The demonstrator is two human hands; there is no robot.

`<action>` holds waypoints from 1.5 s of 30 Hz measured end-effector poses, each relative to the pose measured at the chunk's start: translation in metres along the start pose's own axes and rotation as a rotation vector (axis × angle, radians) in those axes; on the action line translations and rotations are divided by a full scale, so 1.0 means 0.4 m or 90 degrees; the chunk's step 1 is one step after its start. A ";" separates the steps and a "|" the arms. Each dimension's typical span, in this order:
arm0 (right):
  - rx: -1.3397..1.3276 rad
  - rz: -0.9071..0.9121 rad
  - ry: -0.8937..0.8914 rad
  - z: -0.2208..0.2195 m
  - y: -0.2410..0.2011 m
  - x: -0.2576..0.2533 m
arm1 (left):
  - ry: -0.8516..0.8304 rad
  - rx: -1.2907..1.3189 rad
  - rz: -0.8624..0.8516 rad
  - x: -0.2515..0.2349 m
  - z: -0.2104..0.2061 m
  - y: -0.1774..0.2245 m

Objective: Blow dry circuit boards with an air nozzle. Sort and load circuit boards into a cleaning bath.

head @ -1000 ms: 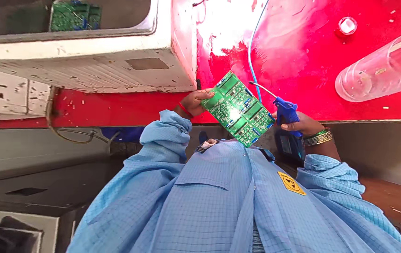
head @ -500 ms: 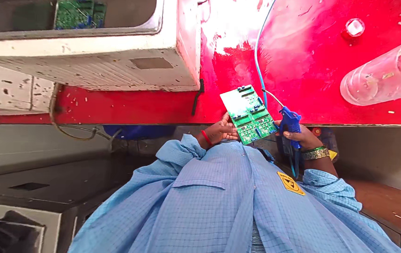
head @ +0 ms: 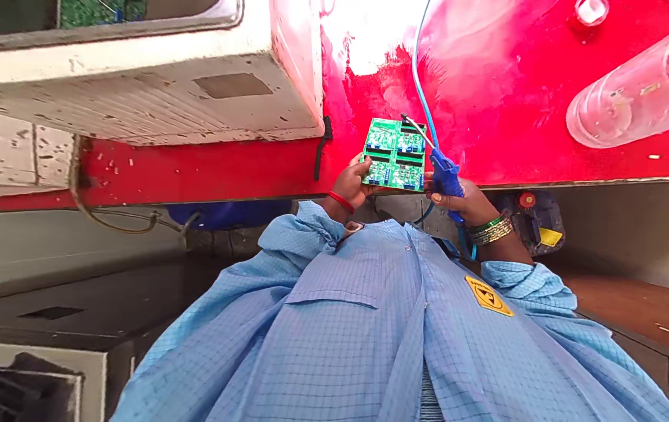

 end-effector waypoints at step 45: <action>0.004 -0.161 0.034 0.103 0.035 0.189 | 0.058 0.052 0.034 -0.029 0.021 -0.042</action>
Point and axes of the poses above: each hand's wrist, its own x-axis away from the middle knuckle, its own z-axis out of the back of the hand, y = z × x, the point moved 7 cm from there along -x, towards the middle knuckle, and after that the axes turned 5 degrees about x, right-handed, at the moved point
